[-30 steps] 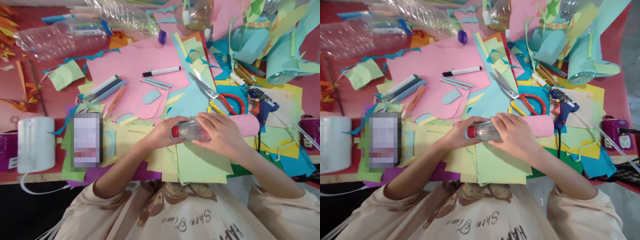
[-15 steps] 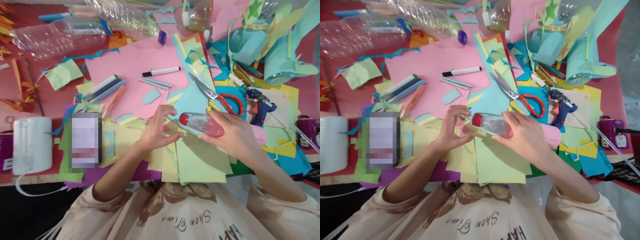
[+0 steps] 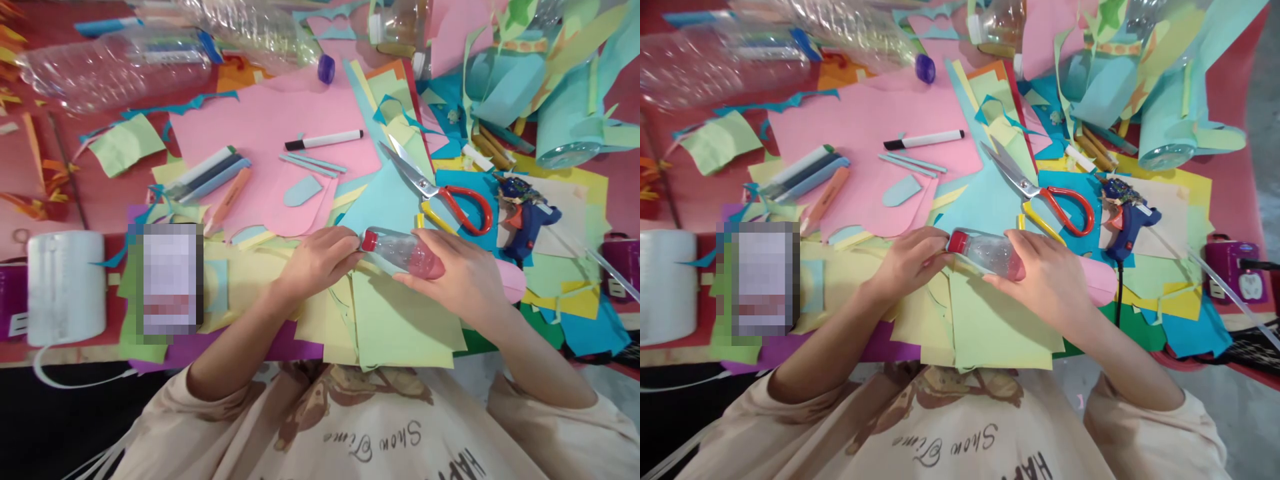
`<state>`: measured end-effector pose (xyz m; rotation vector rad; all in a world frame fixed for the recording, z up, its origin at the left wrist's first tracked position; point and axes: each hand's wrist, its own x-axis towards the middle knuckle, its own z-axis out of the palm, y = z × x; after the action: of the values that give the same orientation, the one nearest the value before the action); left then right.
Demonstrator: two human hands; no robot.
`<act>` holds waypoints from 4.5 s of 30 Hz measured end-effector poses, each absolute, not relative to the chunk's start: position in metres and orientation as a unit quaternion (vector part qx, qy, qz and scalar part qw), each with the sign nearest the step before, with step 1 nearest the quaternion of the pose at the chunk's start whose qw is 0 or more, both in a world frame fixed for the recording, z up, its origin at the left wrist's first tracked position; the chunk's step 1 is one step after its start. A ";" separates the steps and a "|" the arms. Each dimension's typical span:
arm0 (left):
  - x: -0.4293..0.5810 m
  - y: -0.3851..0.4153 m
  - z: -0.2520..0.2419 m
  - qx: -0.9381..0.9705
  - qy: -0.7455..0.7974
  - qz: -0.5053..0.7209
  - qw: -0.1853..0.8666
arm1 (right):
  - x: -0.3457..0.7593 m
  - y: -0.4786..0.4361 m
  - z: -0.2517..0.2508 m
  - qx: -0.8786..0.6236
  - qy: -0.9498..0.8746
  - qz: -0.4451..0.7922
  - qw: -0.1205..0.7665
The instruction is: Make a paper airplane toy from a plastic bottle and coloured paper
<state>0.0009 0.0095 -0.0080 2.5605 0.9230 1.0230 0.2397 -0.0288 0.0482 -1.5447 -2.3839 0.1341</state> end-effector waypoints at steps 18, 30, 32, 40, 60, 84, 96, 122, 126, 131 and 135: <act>0.001 0.005 -0.004 0.873 0.349 0.338 0.039 | 0.237 -0.031 0.046 -0.536 -0.831 0.040 0.140; 0.000 0.004 -0.003 0.880 0.322 0.347 0.024 | 0.236 -0.032 0.046 -0.543 -0.826 0.057 0.138; 0.000 0.004 -0.003 0.878 0.332 0.344 0.035 | 0.237 -0.031 0.047 -0.546 -0.824 0.061 0.138; -0.003 0.009 0.000 0.886 0.355 0.297 0.019 | 0.241 -0.030 0.047 -0.564 -0.810 0.080 0.141; -0.001 0.008 -0.001 0.883 0.326 0.335 0.036 | 0.242 -0.027 0.049 -0.568 -0.804 0.076 0.160; -0.006 0.010 0.000 0.897 0.299 0.323 0.032 | 0.241 -0.028 0.049 -0.561 -0.809 0.084 0.153; -0.010 0.011 0.008 0.819 0.414 0.373 0.138 | 0.243 -0.029 0.050 -0.572 -0.799 0.081 0.166; 0.019 -0.004 0.000 0.270 0.271 0.376 0.844 | 0.240 -0.051 0.061 -0.480 -0.848 0.064 0.214; 0.021 -0.005 0.000 0.258 0.288 0.404 0.829 | 0.238 -0.052 0.059 -0.485 -0.846 0.053 0.217; 0.019 -0.006 -0.003 0.269 0.306 0.421 0.811 | 0.237 -0.052 0.058 -0.487 -0.844 0.053 0.217; 0.018 -0.006 -0.001 0.277 0.306 0.411 0.813 | 0.237 -0.052 0.059 -0.486 -0.845 0.057 0.214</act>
<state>0.0180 -0.0061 -0.0006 0.5911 0.6541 0.8777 0.2372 -0.0518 0.0588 -1.3491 -2.3464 0.1586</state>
